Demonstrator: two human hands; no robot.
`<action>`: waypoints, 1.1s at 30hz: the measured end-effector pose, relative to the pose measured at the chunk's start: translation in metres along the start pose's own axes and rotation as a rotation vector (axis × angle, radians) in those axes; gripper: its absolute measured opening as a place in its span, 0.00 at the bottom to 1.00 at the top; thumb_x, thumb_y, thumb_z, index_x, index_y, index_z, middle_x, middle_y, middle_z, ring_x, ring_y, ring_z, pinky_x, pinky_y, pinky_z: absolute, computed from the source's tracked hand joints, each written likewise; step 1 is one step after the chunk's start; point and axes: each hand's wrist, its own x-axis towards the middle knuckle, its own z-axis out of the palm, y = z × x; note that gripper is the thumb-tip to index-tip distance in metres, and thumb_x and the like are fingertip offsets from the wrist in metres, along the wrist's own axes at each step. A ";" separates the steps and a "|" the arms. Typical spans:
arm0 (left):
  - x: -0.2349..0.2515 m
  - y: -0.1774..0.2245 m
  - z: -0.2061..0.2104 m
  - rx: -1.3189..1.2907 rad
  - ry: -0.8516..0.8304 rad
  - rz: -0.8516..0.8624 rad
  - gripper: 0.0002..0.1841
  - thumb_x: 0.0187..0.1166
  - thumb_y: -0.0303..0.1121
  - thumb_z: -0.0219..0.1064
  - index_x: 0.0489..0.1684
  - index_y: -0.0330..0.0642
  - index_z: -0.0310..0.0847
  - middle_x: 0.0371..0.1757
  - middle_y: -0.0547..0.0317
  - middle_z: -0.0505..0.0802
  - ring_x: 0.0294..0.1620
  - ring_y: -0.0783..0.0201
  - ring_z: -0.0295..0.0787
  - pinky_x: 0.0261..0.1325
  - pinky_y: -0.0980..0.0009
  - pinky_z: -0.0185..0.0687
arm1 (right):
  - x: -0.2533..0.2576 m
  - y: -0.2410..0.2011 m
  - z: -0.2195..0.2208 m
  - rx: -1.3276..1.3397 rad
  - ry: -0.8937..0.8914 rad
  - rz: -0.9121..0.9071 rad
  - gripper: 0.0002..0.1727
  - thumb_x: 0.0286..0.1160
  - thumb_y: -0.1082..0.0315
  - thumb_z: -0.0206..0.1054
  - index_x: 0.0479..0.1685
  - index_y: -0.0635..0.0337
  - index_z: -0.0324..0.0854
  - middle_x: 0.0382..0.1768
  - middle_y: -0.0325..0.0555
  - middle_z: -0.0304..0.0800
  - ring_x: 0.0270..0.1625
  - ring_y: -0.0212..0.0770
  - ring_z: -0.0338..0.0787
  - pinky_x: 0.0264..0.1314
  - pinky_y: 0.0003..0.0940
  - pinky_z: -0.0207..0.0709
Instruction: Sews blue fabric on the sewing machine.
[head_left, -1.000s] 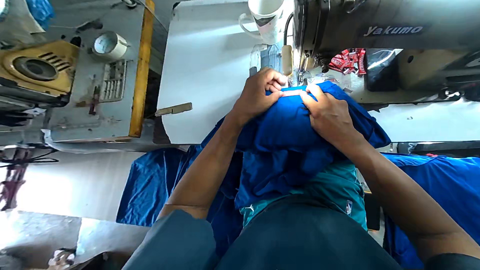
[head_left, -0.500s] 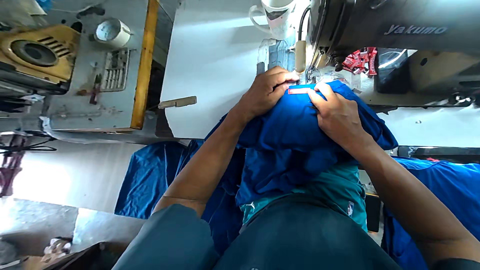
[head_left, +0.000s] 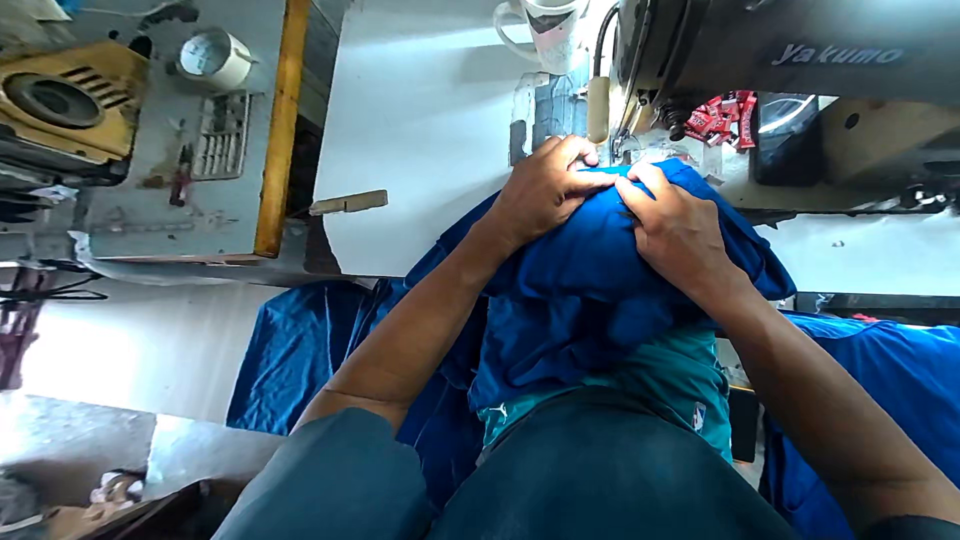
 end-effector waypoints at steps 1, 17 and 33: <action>0.000 0.000 0.001 0.016 0.004 0.006 0.17 0.86 0.37 0.60 0.64 0.66 0.92 0.62 0.51 0.88 0.59 0.53 0.83 0.60 0.60 0.79 | -0.001 0.002 -0.001 0.027 0.018 0.000 0.21 0.82 0.68 0.60 0.72 0.49 0.85 0.72 0.48 0.83 0.48 0.53 0.92 0.34 0.50 0.83; -0.001 0.000 0.002 0.016 0.015 0.009 0.17 0.87 0.37 0.59 0.64 0.66 0.92 0.62 0.52 0.88 0.60 0.54 0.82 0.61 0.62 0.78 | -0.010 0.011 -0.010 0.143 0.051 -0.054 0.20 0.75 0.71 0.67 0.64 0.45 0.91 0.68 0.52 0.83 0.50 0.52 0.91 0.36 0.49 0.84; -0.001 0.001 0.001 0.019 0.025 0.019 0.18 0.86 0.35 0.59 0.64 0.67 0.92 0.61 0.53 0.89 0.59 0.55 0.83 0.59 0.62 0.79 | 0.002 0.013 -0.002 0.145 0.091 0.003 0.19 0.77 0.69 0.65 0.65 0.50 0.89 0.60 0.48 0.88 0.44 0.49 0.92 0.34 0.48 0.84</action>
